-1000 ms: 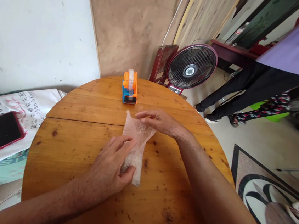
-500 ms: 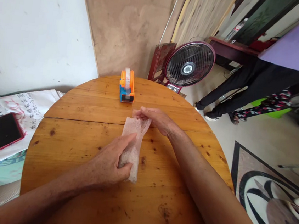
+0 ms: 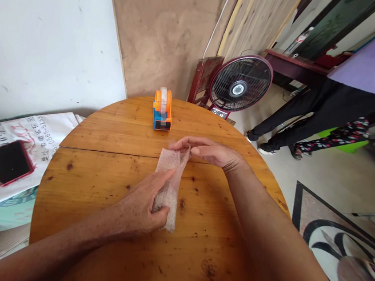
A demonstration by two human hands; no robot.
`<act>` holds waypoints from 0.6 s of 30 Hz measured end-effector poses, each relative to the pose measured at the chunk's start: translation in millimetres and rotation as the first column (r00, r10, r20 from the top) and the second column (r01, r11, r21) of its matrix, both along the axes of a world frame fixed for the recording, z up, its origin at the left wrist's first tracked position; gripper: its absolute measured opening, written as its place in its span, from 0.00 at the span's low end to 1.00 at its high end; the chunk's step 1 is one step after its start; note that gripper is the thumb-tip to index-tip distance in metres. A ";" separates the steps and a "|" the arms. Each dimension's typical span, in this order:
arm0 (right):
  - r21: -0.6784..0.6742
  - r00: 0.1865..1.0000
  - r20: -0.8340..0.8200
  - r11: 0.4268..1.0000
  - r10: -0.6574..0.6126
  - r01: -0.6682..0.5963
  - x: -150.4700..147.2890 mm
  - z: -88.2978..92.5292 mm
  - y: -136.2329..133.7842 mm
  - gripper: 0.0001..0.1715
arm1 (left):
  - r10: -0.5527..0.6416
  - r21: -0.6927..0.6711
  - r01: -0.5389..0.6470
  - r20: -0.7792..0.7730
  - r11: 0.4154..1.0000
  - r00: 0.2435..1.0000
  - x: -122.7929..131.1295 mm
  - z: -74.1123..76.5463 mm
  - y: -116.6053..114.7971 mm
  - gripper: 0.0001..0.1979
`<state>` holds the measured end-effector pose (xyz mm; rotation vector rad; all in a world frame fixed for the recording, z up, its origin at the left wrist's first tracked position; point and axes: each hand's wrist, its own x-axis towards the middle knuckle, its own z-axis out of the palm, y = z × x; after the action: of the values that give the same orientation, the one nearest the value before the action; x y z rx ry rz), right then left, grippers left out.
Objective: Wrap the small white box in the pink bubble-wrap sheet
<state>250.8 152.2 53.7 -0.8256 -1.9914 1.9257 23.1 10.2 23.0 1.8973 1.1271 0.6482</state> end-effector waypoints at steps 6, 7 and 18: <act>0.043 0.997 0.074 0.999 -0.012 0.009 11.3 5.6 5.1 0.26 | -0.004 0.041 0.004 -0.001 0.999 1.000 0.2 -3.5 -0.4 0.38; 0.056 0.996 0.091 0.998 0.016 -0.021 11.4 6.6 6.0 0.27 | 0.002 0.036 -0.003 0.001 0.999 1.000 0.1 -4.2 -0.6 0.38; 0.329 0.935 0.316 0.906 0.160 -0.266 -21.3 29.6 17.0 0.18 | -0.090 0.232 0.073 0.060 0.970 0.994 1.0 -3.0 0.2 0.37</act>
<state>229.5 169.1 83.2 -0.8422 -2.6098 1.5175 24.2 10.4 20.0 2.0864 0.9573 0.8222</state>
